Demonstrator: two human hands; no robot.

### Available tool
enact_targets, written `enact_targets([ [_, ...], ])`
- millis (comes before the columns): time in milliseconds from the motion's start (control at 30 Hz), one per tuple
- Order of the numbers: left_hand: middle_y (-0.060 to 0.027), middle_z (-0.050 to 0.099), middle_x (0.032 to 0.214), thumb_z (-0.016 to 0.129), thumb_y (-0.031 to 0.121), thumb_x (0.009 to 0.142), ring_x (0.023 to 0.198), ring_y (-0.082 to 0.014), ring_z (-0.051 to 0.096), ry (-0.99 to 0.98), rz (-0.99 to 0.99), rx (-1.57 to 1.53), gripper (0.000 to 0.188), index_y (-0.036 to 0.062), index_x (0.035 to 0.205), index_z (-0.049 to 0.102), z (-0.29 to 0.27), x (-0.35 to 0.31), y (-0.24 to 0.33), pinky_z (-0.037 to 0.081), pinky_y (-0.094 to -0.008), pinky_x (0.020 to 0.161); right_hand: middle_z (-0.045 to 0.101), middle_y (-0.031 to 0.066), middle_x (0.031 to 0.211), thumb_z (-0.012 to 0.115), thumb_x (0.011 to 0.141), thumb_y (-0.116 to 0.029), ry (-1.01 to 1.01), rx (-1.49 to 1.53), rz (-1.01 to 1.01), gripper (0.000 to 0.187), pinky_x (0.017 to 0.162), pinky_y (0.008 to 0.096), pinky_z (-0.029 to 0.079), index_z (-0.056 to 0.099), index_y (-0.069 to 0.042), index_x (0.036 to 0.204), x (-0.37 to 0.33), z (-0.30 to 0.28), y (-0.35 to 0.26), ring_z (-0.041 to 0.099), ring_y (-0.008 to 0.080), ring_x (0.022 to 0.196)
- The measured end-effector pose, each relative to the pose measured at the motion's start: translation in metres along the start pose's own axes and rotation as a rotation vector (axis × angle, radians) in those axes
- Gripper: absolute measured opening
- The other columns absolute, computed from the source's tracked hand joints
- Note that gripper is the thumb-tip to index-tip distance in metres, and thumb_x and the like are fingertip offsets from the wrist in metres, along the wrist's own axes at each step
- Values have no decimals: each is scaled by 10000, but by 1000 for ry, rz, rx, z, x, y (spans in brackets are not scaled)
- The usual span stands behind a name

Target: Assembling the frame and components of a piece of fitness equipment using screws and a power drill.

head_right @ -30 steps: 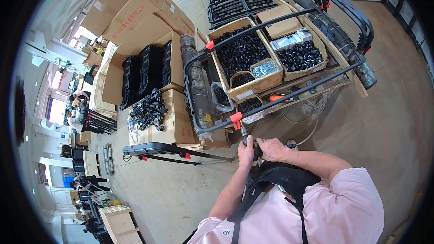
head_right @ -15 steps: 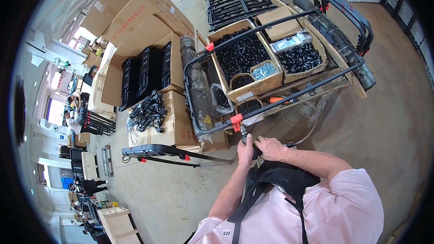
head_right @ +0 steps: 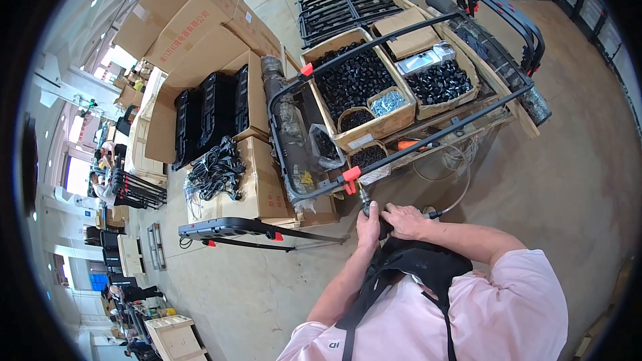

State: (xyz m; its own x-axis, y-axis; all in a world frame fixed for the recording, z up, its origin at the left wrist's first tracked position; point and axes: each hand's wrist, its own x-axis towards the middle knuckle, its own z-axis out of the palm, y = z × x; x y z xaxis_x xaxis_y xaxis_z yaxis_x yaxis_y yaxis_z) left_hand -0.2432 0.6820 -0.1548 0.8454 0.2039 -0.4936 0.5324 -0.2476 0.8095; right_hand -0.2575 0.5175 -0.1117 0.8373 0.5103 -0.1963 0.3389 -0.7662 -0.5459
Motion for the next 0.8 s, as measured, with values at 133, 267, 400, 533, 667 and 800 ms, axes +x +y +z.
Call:
enact_targets([
  [133,-159,715,1045,663,578,1016,983,-248,652,-51,-38,12,629,-37,1148,655,0,-14,16,524,-432,899,619,211,1160,827,776,-204,36,10,5,530,922,530,573,609,-24,1224,-8,3,2,669,416,1135],
  [267,-141,698,1048,656,553,1031,981,-223,627,-90,-54,-67,604,-35,1168,643,-1,-7,-3,520,-419,889,629,215,1159,811,783,-189,52,14,30,501,892,525,586,616,-26,1215,-10,3,-3,692,419,1089],
  [400,-163,709,1076,594,553,1059,996,-247,639,-227,-164,-149,630,-63,1185,633,-5,-5,-32,517,-431,908,635,202,1163,805,781,-206,7,4,-9,535,902,509,582,604,-20,1240,-19,29,5,689,401,1094],
  [533,-220,740,1094,544,556,1075,1020,-340,696,-348,-151,205,633,-48,1240,638,9,11,-40,525,-460,936,663,221,1112,755,807,-232,35,84,60,471,867,525,594,625,-22,1208,-50,22,25,719,434,1014],
  [667,-255,732,1194,536,483,1083,1127,-451,691,-675,190,709,519,34,1303,674,44,18,36,534,-488,998,691,225,1088,775,780,-301,152,166,358,537,911,498,589,640,-16,1215,-94,-4,68,713,423,1034],
  [800,-201,750,1129,596,378,1074,1050,-354,729,-742,571,589,399,35,1231,726,92,24,115,555,-422,936,693,258,1157,759,768,-292,393,247,729,607,952,527,568,643,12,1281,-116,-32,147,690,453,1079],
])
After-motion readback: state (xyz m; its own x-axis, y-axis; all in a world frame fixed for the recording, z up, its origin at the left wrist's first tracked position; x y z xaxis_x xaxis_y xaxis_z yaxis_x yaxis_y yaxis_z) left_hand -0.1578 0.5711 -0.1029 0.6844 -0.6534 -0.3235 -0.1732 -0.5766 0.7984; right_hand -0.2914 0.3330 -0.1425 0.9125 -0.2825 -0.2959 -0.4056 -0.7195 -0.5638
